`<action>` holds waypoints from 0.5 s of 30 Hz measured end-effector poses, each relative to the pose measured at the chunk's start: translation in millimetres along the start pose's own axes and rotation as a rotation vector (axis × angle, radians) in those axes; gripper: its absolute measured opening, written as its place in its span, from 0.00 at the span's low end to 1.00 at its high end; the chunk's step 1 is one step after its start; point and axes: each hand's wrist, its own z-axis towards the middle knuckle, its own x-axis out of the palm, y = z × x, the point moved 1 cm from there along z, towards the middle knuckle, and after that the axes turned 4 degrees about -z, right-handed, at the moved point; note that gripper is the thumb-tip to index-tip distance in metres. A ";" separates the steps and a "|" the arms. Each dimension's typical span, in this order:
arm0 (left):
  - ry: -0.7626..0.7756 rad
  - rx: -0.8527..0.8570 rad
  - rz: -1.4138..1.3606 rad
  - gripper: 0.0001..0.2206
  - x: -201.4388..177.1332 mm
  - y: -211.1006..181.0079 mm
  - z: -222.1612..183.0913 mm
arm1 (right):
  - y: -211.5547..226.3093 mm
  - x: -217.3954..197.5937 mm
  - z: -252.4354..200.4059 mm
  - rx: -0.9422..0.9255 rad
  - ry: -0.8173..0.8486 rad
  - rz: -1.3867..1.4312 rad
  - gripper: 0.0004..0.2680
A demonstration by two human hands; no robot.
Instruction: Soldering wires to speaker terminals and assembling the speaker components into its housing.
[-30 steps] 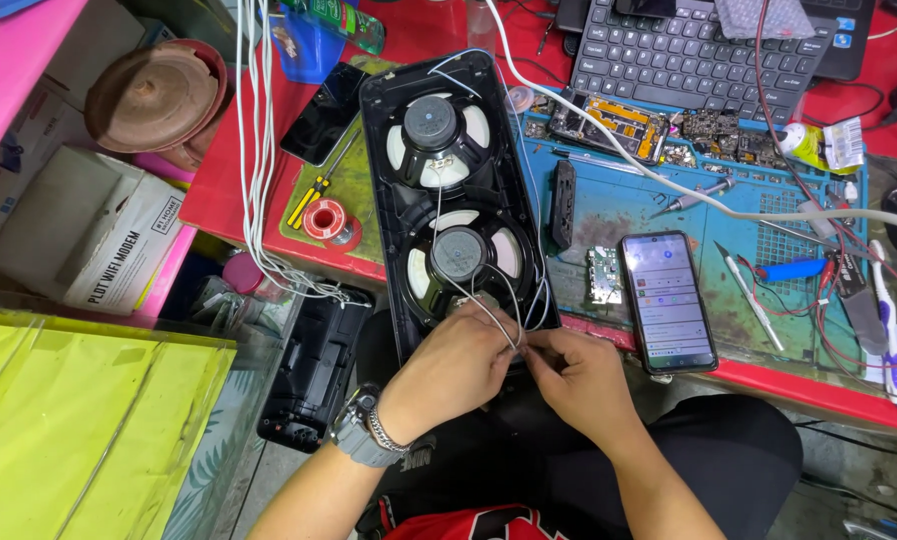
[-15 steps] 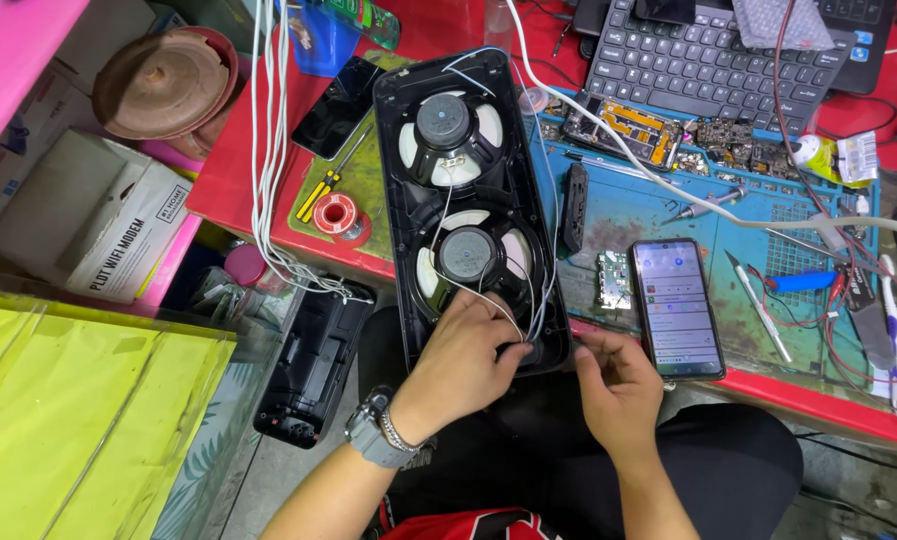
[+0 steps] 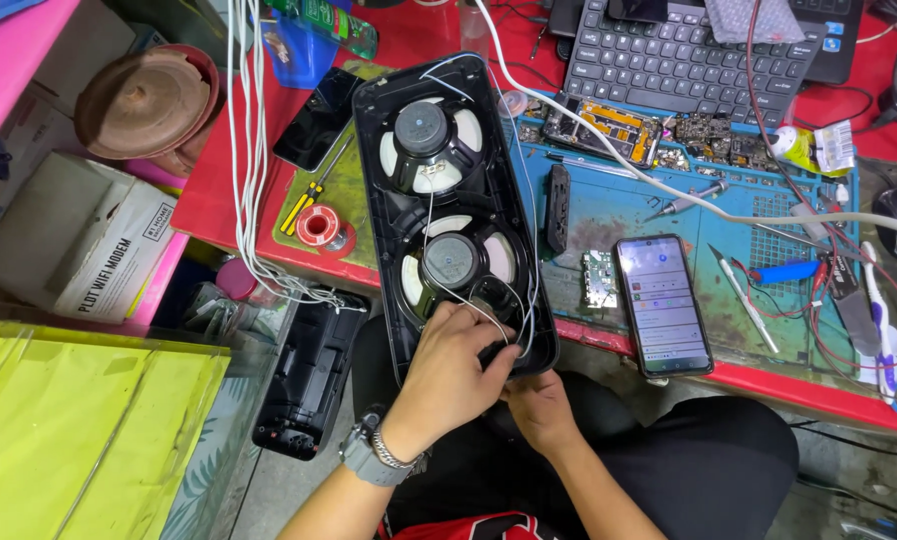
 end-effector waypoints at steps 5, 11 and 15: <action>0.053 -0.146 -0.173 0.13 -10.6 -11.5 1.7 | -65.2 -11.4 -14.6 0.046 0.023 0.013 0.09; -0.126 -0.063 -0.087 0.06 10.6 -4.7 2.6 | -106.0 -19.3 -48.6 0.083 0.052 0.025 0.06; -0.127 -0.098 0.024 0.03 10.1 -4.0 0.7 | -117.7 -14.5 -64.9 0.099 0.085 0.041 0.04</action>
